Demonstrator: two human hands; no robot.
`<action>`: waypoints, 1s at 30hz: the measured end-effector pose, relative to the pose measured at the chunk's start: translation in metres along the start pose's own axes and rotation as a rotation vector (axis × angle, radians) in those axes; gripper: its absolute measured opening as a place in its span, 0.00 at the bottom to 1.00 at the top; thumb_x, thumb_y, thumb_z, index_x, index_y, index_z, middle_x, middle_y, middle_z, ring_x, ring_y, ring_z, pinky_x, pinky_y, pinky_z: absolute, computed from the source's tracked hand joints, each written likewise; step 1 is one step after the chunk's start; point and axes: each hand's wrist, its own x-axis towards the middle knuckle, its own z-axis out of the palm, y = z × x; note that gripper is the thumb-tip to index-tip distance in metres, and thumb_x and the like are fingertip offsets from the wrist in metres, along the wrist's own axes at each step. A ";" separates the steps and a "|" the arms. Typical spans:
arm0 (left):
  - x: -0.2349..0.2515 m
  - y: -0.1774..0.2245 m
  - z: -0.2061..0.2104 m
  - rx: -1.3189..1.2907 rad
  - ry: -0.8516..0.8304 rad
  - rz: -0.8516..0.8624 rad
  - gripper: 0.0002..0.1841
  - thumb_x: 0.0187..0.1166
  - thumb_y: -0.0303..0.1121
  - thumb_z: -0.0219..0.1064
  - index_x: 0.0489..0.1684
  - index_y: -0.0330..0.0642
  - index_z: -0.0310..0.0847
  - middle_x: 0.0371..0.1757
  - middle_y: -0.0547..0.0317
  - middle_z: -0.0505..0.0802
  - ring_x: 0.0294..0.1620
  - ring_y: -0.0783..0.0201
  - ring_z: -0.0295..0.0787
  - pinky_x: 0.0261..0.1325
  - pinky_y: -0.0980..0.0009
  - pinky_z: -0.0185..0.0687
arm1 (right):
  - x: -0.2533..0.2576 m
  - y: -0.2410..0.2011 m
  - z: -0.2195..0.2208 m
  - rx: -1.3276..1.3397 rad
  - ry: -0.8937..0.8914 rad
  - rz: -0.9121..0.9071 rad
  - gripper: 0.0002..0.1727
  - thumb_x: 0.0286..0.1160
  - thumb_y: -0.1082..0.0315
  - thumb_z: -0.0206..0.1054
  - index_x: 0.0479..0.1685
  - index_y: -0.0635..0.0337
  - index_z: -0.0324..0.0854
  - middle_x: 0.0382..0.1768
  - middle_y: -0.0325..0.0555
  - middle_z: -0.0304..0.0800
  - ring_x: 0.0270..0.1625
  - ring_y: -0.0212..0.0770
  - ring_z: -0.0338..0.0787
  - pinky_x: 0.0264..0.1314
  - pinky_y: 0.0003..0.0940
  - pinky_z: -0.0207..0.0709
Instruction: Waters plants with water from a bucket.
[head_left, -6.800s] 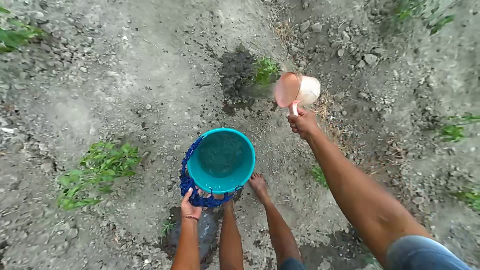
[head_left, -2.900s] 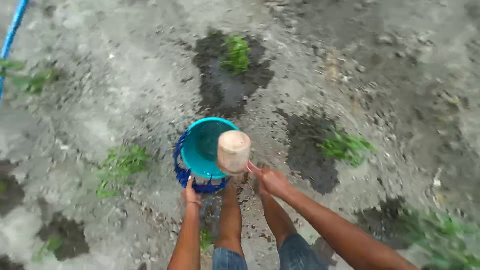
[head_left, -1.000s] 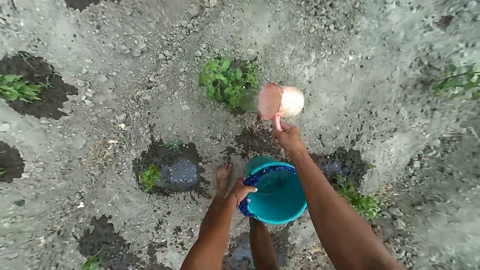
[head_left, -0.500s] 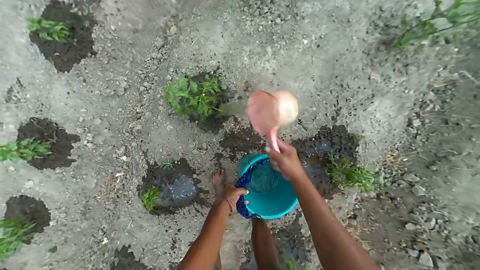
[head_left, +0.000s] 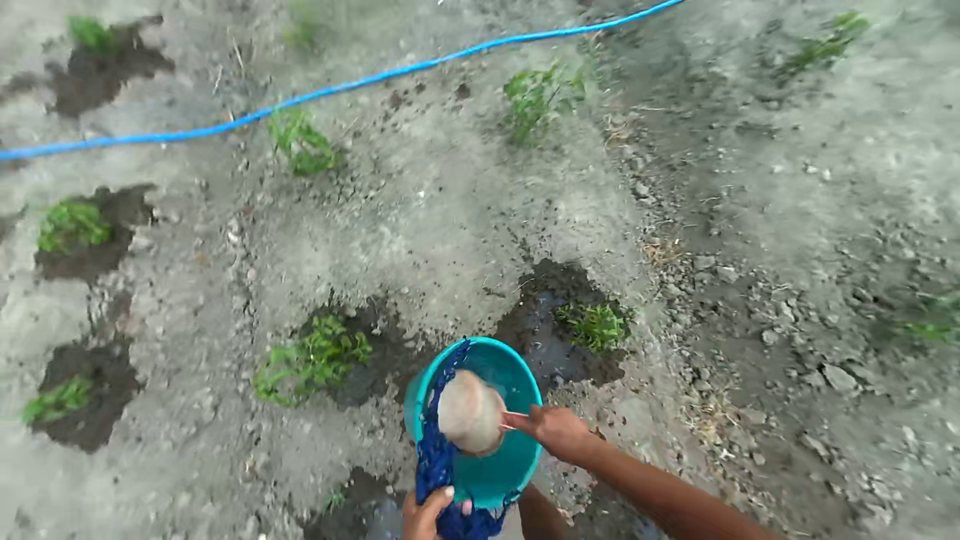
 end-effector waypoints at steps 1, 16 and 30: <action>-0.007 0.016 0.001 0.003 -0.017 0.027 0.10 0.70 0.16 0.55 0.44 0.33 0.77 0.26 0.55 0.95 0.26 0.62 0.94 0.35 0.64 0.93 | 0.021 -0.005 -0.018 -0.054 0.021 -0.047 0.34 0.86 0.76 0.52 0.89 0.35 0.66 0.63 0.73 0.83 0.59 0.76 0.87 0.57 0.71 0.80; 0.092 0.212 0.068 -0.055 -0.153 0.042 0.11 0.68 0.17 0.56 0.44 0.35 0.78 0.30 0.54 0.96 0.28 0.59 0.95 0.37 0.59 0.95 | 0.141 0.021 -0.148 1.602 -0.417 0.059 0.09 0.79 0.70 0.57 0.49 0.49 0.79 0.15 0.25 0.68 0.10 0.20 0.63 0.11 0.15 0.58; 0.251 0.273 0.199 0.018 -0.015 0.097 0.14 0.64 0.20 0.58 0.49 0.32 0.76 0.31 0.52 0.95 0.29 0.58 0.95 0.37 0.59 0.95 | 0.114 0.178 -0.314 1.854 0.297 -0.123 0.09 0.65 0.58 0.77 0.42 0.44 0.88 0.15 0.27 0.77 0.10 0.19 0.67 0.10 0.15 0.61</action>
